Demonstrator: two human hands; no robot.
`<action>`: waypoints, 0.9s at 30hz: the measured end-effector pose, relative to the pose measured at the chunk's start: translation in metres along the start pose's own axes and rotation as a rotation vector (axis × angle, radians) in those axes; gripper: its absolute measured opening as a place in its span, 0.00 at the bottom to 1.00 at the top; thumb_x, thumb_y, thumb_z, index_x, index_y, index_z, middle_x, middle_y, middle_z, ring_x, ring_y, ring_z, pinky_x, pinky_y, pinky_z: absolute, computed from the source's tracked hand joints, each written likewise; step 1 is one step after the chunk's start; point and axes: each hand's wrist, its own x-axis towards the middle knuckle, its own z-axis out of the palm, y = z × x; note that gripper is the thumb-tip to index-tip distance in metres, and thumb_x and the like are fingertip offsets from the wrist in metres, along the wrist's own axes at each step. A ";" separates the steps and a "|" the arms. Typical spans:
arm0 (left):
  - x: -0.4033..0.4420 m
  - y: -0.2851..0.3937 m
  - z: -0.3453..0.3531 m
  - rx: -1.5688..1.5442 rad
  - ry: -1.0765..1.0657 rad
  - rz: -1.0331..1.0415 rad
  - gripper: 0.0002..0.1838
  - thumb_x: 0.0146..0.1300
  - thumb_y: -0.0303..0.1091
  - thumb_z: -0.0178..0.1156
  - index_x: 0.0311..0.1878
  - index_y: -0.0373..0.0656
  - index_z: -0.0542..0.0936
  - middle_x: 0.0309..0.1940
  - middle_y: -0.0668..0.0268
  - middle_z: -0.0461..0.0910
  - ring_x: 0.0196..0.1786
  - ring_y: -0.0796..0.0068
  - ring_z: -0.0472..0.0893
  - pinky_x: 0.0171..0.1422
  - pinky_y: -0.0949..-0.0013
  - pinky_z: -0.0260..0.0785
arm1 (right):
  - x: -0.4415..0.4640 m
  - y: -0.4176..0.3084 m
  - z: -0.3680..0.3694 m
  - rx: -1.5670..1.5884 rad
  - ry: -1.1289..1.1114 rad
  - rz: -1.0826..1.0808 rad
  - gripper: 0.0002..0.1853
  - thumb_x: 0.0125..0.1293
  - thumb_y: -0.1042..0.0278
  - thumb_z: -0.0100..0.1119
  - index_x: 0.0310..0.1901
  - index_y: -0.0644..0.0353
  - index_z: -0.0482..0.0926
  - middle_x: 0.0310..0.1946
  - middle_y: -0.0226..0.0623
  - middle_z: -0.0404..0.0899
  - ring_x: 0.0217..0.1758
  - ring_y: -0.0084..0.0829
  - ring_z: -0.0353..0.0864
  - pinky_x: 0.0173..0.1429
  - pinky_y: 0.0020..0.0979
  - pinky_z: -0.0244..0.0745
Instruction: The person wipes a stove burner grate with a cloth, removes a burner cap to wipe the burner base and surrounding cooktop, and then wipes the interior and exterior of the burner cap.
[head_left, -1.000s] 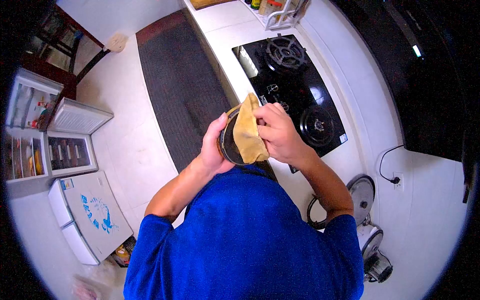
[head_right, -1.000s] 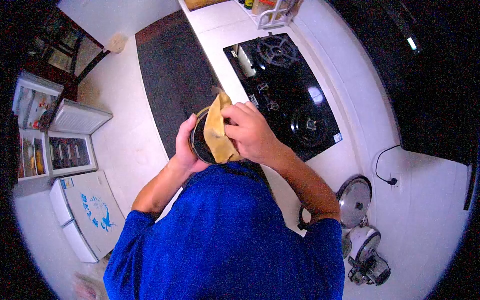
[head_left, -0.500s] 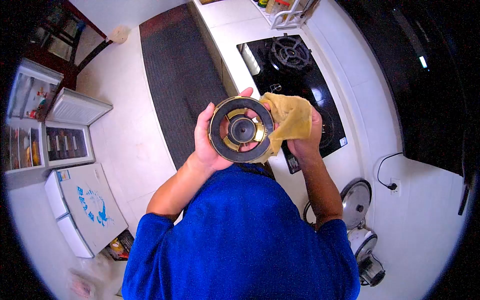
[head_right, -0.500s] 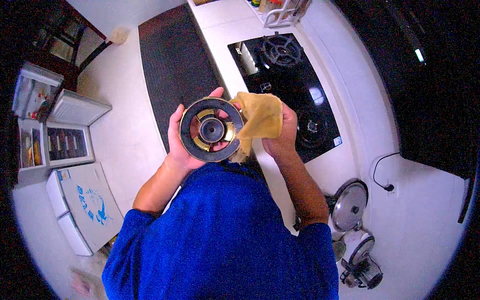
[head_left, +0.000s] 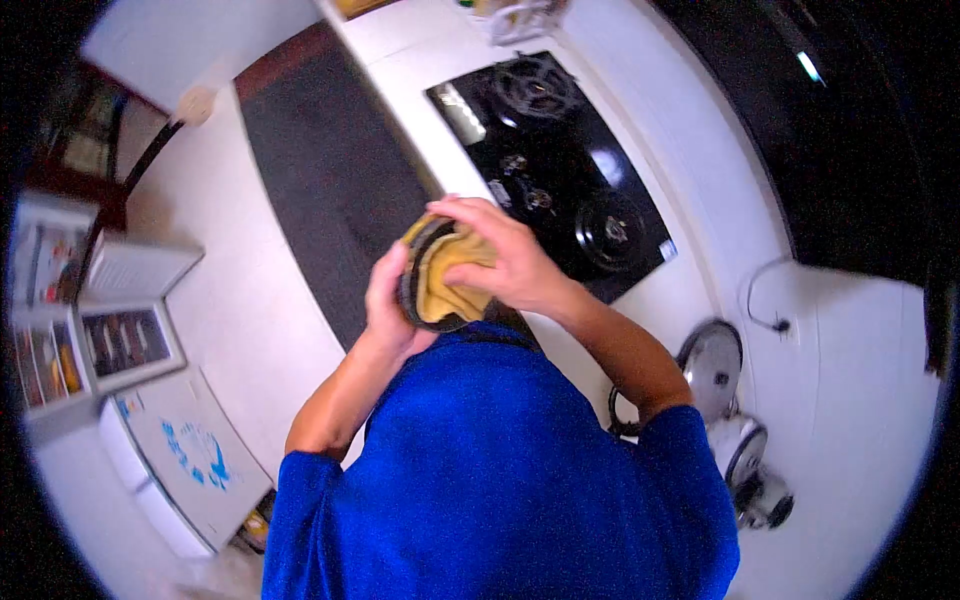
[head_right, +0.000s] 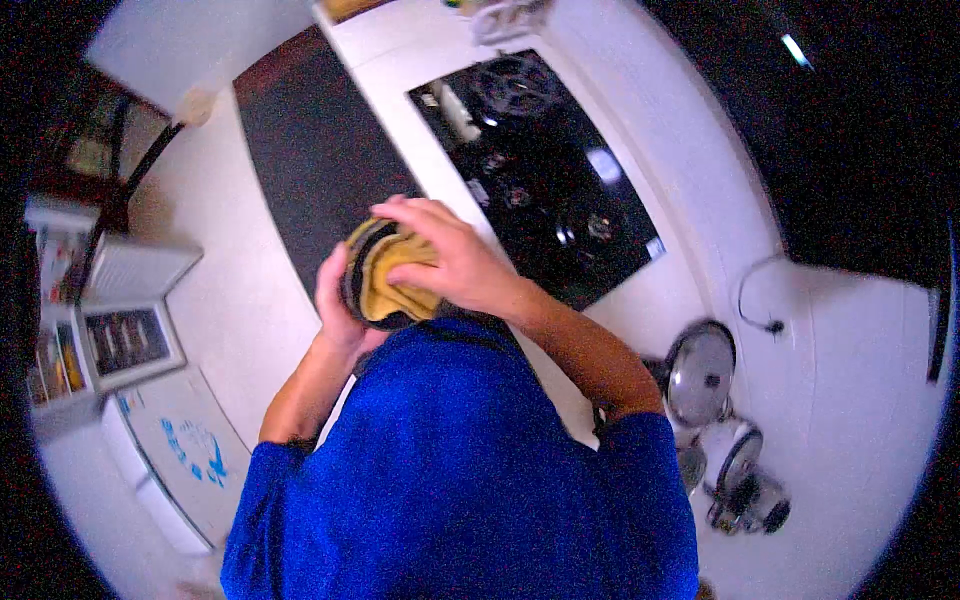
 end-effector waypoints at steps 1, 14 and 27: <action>-0.001 0.000 0.006 0.042 0.002 0.056 0.38 0.72 0.59 0.45 0.76 0.40 0.61 0.70 0.51 0.69 0.70 0.56 0.72 0.77 0.54 0.61 | -0.002 0.004 0.006 0.033 0.041 -0.012 0.36 0.56 0.69 0.73 0.68 0.58 0.71 0.64 0.45 0.73 0.71 0.41 0.70 0.75 0.38 0.63; 0.010 0.001 0.044 0.337 0.031 0.090 0.44 0.68 0.62 0.44 0.81 0.45 0.52 0.74 0.53 0.63 0.75 0.56 0.66 0.80 0.52 0.56 | -0.010 0.010 -0.001 0.322 0.129 0.129 0.42 0.53 0.67 0.78 0.70 0.59 0.66 0.61 0.42 0.73 0.66 0.36 0.73 0.72 0.36 0.67; 0.035 0.013 0.053 0.223 0.077 -0.024 0.40 0.73 0.60 0.38 0.79 0.43 0.56 0.69 0.52 0.71 0.70 0.58 0.73 0.75 0.55 0.65 | -0.020 0.037 0.007 0.317 0.470 0.055 0.20 0.78 0.69 0.48 0.66 0.67 0.70 0.63 0.45 0.74 0.68 0.35 0.73 0.72 0.35 0.66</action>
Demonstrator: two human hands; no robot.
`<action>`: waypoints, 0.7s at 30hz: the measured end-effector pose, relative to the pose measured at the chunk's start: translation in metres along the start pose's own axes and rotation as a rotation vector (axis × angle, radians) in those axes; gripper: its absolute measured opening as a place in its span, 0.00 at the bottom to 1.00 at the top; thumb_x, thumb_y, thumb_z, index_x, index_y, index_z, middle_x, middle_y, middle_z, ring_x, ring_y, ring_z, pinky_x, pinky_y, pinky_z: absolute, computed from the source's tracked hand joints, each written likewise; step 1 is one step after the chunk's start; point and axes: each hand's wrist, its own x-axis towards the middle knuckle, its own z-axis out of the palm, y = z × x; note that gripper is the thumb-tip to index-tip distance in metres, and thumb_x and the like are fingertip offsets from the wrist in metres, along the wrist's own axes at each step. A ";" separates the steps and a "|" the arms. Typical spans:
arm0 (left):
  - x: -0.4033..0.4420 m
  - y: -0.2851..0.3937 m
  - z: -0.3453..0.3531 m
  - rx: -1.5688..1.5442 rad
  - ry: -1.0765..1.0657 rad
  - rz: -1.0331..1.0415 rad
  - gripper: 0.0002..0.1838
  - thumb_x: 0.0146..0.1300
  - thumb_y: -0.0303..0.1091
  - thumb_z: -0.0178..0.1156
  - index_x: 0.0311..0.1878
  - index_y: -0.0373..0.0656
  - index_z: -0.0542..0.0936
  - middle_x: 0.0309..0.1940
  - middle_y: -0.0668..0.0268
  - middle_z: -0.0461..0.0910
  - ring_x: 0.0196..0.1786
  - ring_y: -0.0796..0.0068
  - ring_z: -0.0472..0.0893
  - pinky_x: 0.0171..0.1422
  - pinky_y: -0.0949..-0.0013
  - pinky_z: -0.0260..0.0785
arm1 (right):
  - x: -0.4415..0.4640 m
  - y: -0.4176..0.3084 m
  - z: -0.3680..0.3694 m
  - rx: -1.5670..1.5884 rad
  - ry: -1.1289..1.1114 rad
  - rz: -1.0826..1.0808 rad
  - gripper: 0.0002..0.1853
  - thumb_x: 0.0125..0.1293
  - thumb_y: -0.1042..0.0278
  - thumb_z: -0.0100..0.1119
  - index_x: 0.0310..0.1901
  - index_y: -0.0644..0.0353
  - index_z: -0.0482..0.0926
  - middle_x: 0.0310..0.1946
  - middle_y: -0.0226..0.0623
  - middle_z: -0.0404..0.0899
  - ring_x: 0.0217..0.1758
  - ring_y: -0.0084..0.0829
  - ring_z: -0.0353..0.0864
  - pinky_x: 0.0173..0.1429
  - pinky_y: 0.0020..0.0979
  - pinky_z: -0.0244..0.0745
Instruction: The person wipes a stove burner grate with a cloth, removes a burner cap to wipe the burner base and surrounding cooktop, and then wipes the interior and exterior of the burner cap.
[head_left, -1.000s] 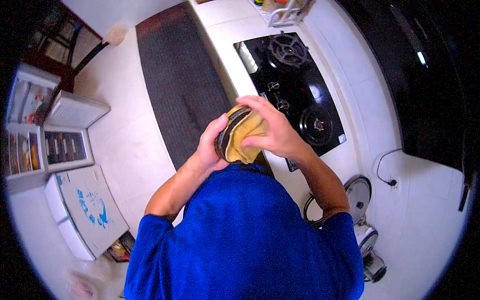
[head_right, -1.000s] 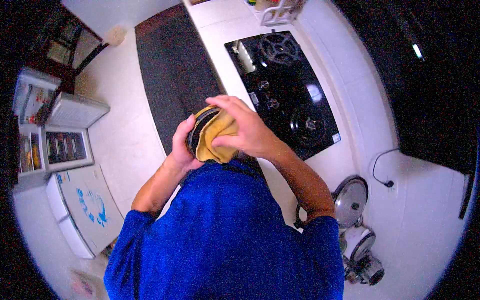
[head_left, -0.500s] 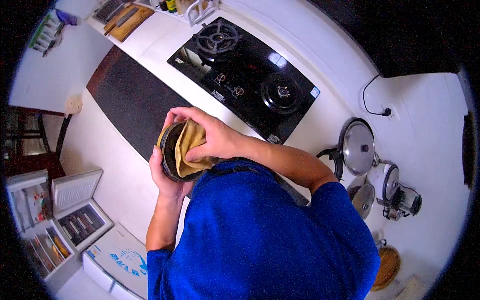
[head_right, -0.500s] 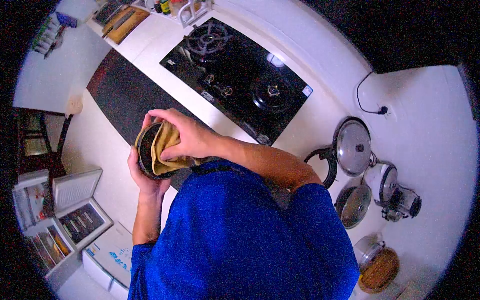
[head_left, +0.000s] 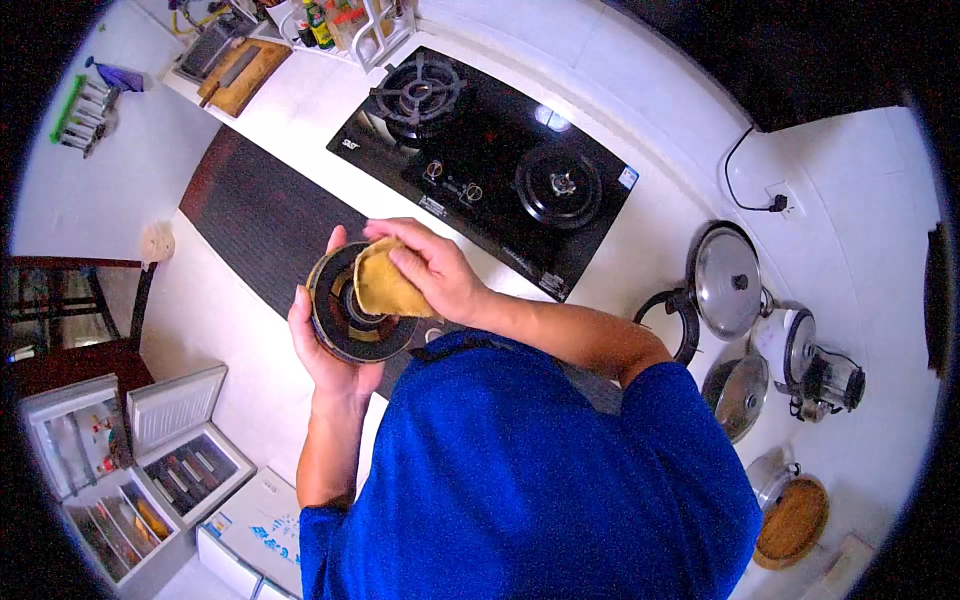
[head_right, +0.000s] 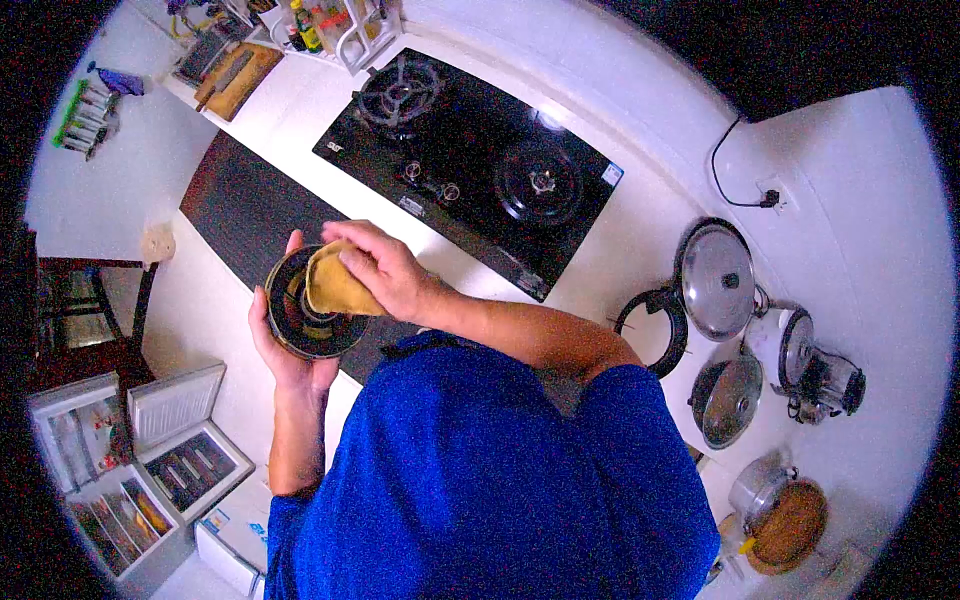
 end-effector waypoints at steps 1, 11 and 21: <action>0.002 0.000 0.000 -0.001 0.000 0.000 0.40 0.73 0.60 0.38 0.79 0.43 0.56 0.69 0.52 0.71 0.70 0.58 0.73 0.75 0.55 0.65 | -0.002 0.007 0.001 0.068 0.104 0.094 0.18 0.80 0.67 0.45 0.64 0.68 0.72 0.60 0.44 0.77 0.66 0.34 0.74 0.72 0.34 0.67; 0.011 0.003 -0.020 -0.177 -0.123 -0.030 0.40 0.70 0.67 0.40 0.80 0.56 0.55 0.73 0.50 0.63 0.70 0.37 0.68 0.68 0.27 0.65 | -0.007 0.036 -0.035 0.819 0.319 0.783 0.15 0.78 0.58 0.44 0.34 0.54 0.74 0.18 0.27 0.68 0.16 0.21 0.67 0.19 0.25 0.61; 0.010 0.005 -0.047 -0.275 -0.171 -0.125 0.41 0.70 0.67 0.41 0.80 0.57 0.53 0.75 0.49 0.60 0.73 0.34 0.65 0.70 0.27 0.62 | -0.008 0.104 -0.076 0.815 0.165 1.049 0.25 0.80 0.45 0.38 0.59 0.58 0.73 0.56 0.42 0.78 0.53 0.36 0.77 0.61 0.41 0.72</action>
